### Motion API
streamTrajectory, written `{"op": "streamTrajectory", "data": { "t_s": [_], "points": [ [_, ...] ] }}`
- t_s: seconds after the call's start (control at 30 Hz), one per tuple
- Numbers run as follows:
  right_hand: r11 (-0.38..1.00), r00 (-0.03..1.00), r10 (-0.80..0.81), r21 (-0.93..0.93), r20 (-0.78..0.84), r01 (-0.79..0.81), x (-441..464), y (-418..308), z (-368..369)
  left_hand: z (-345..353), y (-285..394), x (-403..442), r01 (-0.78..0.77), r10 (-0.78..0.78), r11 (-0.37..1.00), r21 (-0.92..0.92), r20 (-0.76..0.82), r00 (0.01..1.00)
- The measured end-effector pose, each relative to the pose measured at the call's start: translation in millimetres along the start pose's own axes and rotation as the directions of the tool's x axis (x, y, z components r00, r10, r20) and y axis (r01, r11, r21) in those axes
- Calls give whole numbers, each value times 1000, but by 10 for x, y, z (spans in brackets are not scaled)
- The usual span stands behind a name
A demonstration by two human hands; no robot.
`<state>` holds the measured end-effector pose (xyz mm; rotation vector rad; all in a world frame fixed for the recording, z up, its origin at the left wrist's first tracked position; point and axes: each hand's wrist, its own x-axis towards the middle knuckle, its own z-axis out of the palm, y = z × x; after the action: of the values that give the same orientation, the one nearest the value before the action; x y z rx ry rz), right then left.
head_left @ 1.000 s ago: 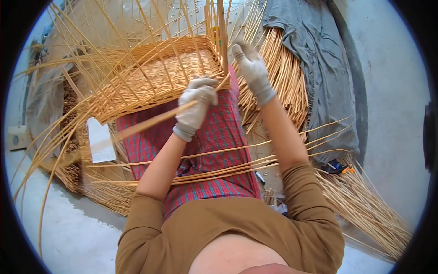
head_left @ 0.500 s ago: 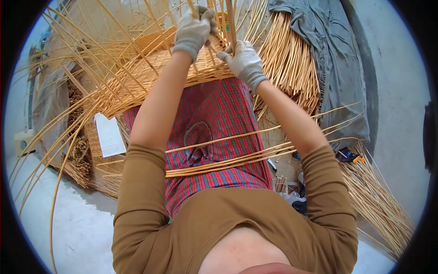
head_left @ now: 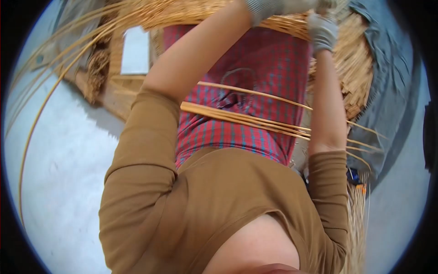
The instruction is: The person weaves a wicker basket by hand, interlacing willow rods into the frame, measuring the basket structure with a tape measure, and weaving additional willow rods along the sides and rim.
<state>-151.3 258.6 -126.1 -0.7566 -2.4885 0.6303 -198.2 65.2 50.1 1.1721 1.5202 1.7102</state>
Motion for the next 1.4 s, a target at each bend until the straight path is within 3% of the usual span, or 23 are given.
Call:
{"op": "streamTrajectory", "data": {
  "t_s": [0.07,0.1,0.17,0.2,0.23,0.27,0.3,0.37,0.47,0.6,0.67,0.7,0.77,0.8,0.83,0.9,0.97,1.0,1.07,1.13,1.23,1.33,1.4],
  "points": [
    [990,997,-61,-126,39,65,-80,-287,-242,-156,118,-764,166,-172,979,-118,-49,984],
    [985,997,-77,-155,23,80,-79,-292,-275,-173,189,-1142,91,-63,979,185,-154,986],
    [977,986,-18,210,168,-18,-345,-592,-833,-282,421,-1923,349,-285,916,200,-289,914],
    [964,989,-146,229,34,134,-635,-835,-1086,-327,456,-2310,428,-330,874,231,-366,870],
    [939,970,-178,325,165,117,-919,-1123,-1339,-316,512,-2644,489,-361,858,157,-493,791],
    [642,772,-630,616,85,456,-1163,-1274,-1431,-360,496,-2973,512,-340,843,165,-573,745],
    [699,693,-572,703,438,133,-1526,-1356,-1540,-322,480,-3227,571,-362,818,72,-707,607],
    [681,299,-730,613,615,400,-1995,-1492,-1633,-290,413,-3634,573,-351,820,15,-777,523],
    [577,208,-788,577,580,578,-2517,-1516,-1398,-215,382,-3933,613,-298,790,19,-862,410],
    [648,348,-707,366,616,668,-2540,-1463,-1351,-258,421,-4018,680,-370,720,137,-754,543],
    [706,475,-692,374,543,602,-2300,-1336,-1408,-385,443,-3964,584,-274,509,632,-524,806],
    [693,532,-715,363,453,623,-2064,-1286,-1492,-436,448,-3919,646,-333,387,659,-553,764],
    [736,715,-677,184,174,652,-1557,-1044,-1719,-578,411,-3852,583,-96,436,686,-608,788],
    [786,786,-617,13,-39,617,-1342,-893,-1892,-669,233,-3889,439,-135,866,239,-734,666],
    [791,789,-611,-70,-59,608,-1211,-858,-2058,-652,167,-3745,229,0,959,169,-804,594],
    [881,876,-408,139,-256,452,-1105,-943,-2229,-690,128,-3209,225,70,933,281,-755,652],
    [854,940,-339,434,43,288,-1147,-926,-2157,-486,109,-2702,263,109,891,370,-738,666],
    [794,917,-338,587,212,157,-1209,-862,-2008,-275,78,-2392,247,100,904,348,-735,670],
    [674,810,-37,612,586,-413,-1304,-690,-1761,-116,-25,-2057,211,404,526,824,-460,790],
    [474,673,124,553,729,-686,-1223,-351,-1544,28,-76,-1861,244,387,493,835,-462,798],
    [-230,622,213,657,754,-718,-1036,182,-1167,133,-160,-1648,304,302,459,835,-469,830],
    [-391,790,-31,720,612,-573,-739,202,-1078,53,-272,-1454,311,278,440,843,-456,845],
    [-476,793,-50,684,607,-553,-567,157,-1038,-86,-349,-1323,143,322,473,869,-321,891]
  ]
}}
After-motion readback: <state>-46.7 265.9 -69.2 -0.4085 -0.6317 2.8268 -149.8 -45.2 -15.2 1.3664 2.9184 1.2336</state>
